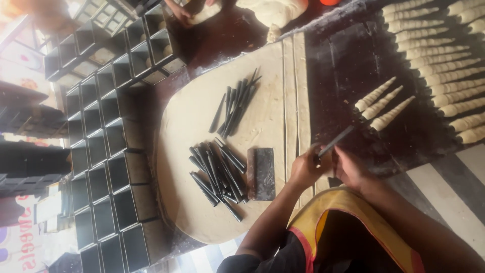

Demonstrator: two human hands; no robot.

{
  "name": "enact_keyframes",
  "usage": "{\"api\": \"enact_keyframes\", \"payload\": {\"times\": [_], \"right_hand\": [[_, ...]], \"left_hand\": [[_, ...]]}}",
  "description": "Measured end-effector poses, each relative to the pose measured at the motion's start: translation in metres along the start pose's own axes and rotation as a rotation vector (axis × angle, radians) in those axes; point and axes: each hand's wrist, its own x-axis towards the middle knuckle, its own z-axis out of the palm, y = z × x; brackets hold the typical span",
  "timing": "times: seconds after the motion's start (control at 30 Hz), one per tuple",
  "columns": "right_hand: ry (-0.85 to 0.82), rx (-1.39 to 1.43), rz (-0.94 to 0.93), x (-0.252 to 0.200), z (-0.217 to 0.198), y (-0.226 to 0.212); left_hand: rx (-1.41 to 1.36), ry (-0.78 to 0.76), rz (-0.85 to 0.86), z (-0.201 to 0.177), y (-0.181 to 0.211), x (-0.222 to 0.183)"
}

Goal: The person wraps strips of dough by hand around dark cone-shaped metal molds, twisting and shaping the dough to cover each cone, then places the wrapped molds on the table alongside the finished ones. A dough scraper rests on the board and a coworker kneads dough at the far end of the table.

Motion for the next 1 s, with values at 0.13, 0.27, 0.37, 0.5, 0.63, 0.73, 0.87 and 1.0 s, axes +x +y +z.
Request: {"api": "enact_keyframes", "payload": {"times": [0.13, 0.27, 0.37, 0.5, 0.63, 0.73, 0.87, 1.0], "right_hand": [[-0.236, -0.077, -0.216, 0.027, -0.022, 0.011], [-0.103, -0.417, -0.266, -0.007, 0.005, -0.004], [-0.127, -0.635, -0.605, -0.030, 0.025, -0.021], [-0.245, -0.599, -0.342, -0.019, 0.018, -0.017], [-0.385, -0.635, -0.359, -0.010, 0.010, -0.005], [-0.439, -0.646, -0.396, -0.018, 0.021, -0.011], [-0.346, -0.673, -0.328, -0.015, 0.017, -0.013], [-0.361, -0.751, -0.361, -0.019, 0.021, -0.014]], "left_hand": [[-0.054, 0.032, -0.118, -0.014, 0.011, 0.015], [-0.148, -0.052, -0.216, -0.014, -0.009, 0.020], [-0.312, -0.079, -0.278, -0.019, -0.007, 0.018], [-0.334, -0.176, -0.338, -0.017, -0.030, 0.017], [-0.463, -0.159, -0.235, -0.008, -0.051, 0.011], [-0.643, -0.068, -0.185, -0.013, -0.041, 0.006], [-0.771, -0.026, -0.208, -0.021, -0.024, 0.002], [-0.448, 0.046, -0.029, -0.032, -0.011, -0.003]]}}
